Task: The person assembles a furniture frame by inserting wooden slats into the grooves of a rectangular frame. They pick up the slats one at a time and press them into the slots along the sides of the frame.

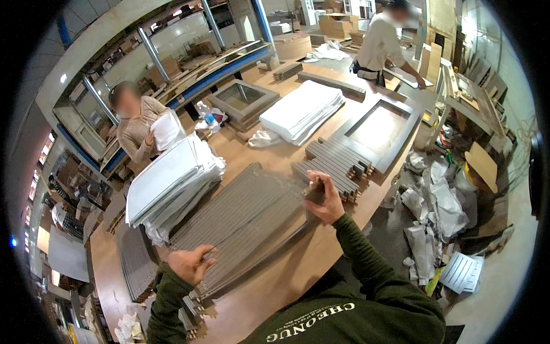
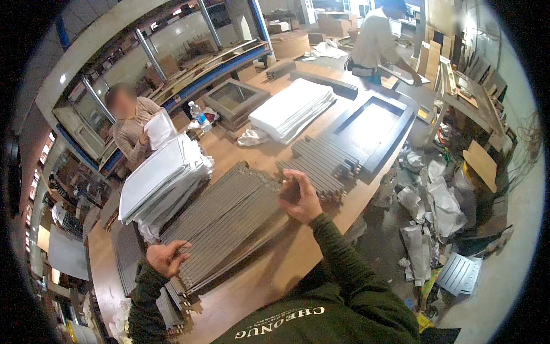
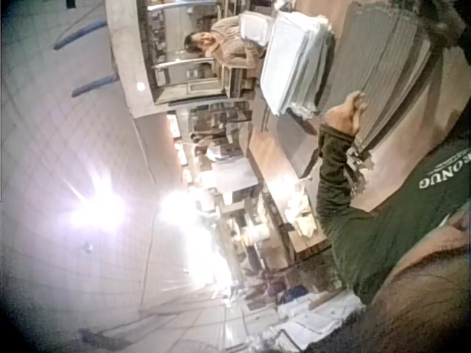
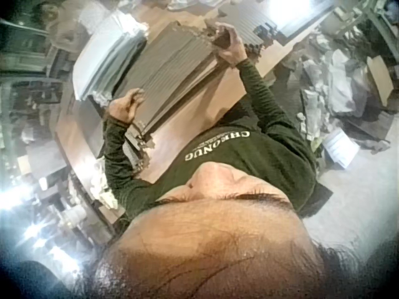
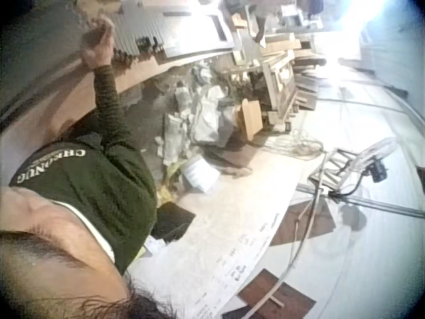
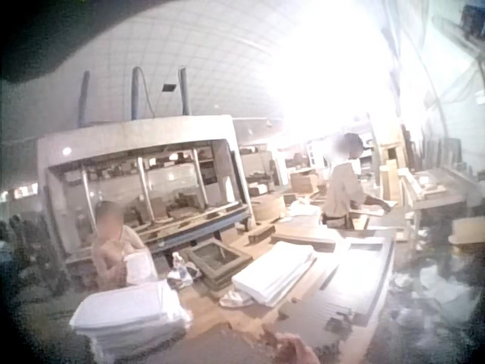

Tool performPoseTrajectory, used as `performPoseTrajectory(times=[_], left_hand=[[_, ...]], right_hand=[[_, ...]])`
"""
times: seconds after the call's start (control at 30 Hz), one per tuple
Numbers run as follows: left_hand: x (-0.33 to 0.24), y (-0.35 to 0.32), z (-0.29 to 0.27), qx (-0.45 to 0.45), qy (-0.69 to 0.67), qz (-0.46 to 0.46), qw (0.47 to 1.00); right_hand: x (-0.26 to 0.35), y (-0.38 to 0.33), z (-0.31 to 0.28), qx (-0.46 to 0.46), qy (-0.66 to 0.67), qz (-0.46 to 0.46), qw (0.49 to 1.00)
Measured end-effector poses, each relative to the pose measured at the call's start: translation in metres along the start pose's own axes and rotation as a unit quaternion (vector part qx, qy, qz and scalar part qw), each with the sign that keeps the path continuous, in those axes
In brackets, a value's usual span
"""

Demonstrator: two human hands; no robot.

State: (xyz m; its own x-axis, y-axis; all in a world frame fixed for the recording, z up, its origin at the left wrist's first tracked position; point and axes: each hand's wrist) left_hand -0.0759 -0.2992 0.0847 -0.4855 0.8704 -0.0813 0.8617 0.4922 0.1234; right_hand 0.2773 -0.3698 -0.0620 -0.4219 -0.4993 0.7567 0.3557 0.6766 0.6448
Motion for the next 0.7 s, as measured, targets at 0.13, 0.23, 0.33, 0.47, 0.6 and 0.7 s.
performPoseTrajectory(times=[0.13, 0.23, 0.33, 0.47, 0.6, 0.7], left_hand=[[0.0, -0.001, 0.005, -0.023, 0.009, -0.002, 1.0], [0.007, -0.003, 0.023, -0.002, 0.02, -0.039, 0.999], [0.018, -0.012, 0.047, -0.046, -0.002, -0.047, 0.998], [0.017, -0.018, 0.059, -0.081, -0.003, -0.05, 0.995], [0.011, -0.015, 0.069, -0.06, 0.0, -0.041, 0.997], [0.025, -0.028, 0.076, -0.054, -0.055, -0.092, 0.993]], right_hand=[[0.005, 0.001, 0.002, -0.01, -0.005, 0.011, 1.0], [0.013, 0.006, 0.008, -0.044, -0.007, 0.051, 0.998], [0.026, 0.014, 0.024, -0.113, -0.031, 0.101, 0.988], [0.026, 0.016, 0.036, -0.163, -0.049, 0.093, 0.981], [0.029, 0.013, 0.042, -0.147, -0.047, 0.097, 0.983], [0.026, 0.009, 0.041, -0.143, -0.042, 0.097, 0.984]])
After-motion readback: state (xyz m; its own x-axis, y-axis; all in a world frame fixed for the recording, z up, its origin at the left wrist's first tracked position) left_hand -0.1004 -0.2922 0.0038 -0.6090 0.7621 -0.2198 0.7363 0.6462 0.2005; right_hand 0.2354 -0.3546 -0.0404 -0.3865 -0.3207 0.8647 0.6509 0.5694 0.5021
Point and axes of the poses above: each hand's wrist, its own y-axis towards the middle knuckle, its own z-axis out of the palm, x = y × z, and after that the axes turned 3 degrees about y, right-handed
